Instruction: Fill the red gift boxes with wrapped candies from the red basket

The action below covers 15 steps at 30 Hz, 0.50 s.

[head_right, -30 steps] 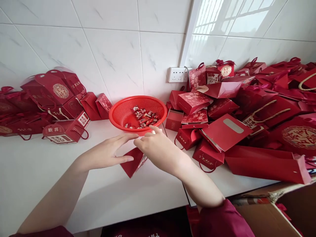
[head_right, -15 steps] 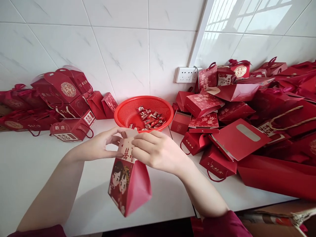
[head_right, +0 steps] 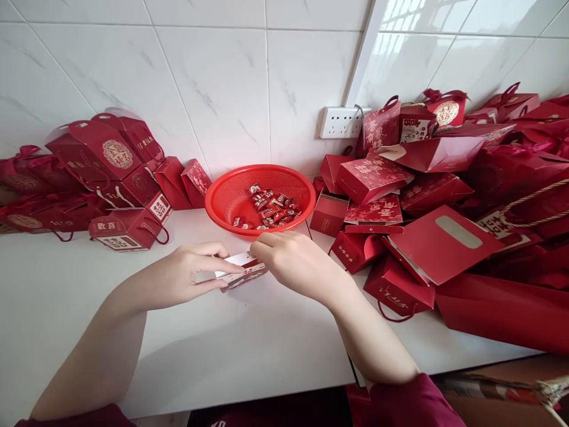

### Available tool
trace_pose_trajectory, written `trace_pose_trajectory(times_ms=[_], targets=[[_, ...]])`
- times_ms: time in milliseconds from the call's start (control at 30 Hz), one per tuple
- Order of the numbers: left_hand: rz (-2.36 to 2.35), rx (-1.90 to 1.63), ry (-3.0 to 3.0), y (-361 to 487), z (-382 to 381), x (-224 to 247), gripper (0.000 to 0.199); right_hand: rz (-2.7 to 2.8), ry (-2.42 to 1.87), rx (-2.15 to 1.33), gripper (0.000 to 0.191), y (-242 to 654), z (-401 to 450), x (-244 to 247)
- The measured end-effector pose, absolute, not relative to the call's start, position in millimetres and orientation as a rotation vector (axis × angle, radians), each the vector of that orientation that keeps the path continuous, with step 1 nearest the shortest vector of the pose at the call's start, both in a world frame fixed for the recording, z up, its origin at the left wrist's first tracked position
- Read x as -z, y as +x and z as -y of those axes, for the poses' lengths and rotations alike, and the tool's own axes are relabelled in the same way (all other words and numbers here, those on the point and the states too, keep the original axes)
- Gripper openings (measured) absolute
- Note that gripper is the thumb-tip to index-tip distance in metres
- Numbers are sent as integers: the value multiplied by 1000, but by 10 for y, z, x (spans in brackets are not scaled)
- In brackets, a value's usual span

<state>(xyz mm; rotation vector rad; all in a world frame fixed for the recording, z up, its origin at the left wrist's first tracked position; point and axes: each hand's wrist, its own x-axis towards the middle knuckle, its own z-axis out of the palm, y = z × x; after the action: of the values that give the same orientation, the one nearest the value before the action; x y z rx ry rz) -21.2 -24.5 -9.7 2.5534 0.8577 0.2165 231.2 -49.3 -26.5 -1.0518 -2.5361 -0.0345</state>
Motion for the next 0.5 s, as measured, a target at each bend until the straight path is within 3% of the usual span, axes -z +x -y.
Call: trace_pose_trajectory(times_ms=[233,500], targets=[[-861,-213,2638,-176,306,86,35,2550,-1042,-90,22,2344,551,252],[-839,-189,2744,-109,296,153,17,2582,-1089,-99,21,2340,544,235]])
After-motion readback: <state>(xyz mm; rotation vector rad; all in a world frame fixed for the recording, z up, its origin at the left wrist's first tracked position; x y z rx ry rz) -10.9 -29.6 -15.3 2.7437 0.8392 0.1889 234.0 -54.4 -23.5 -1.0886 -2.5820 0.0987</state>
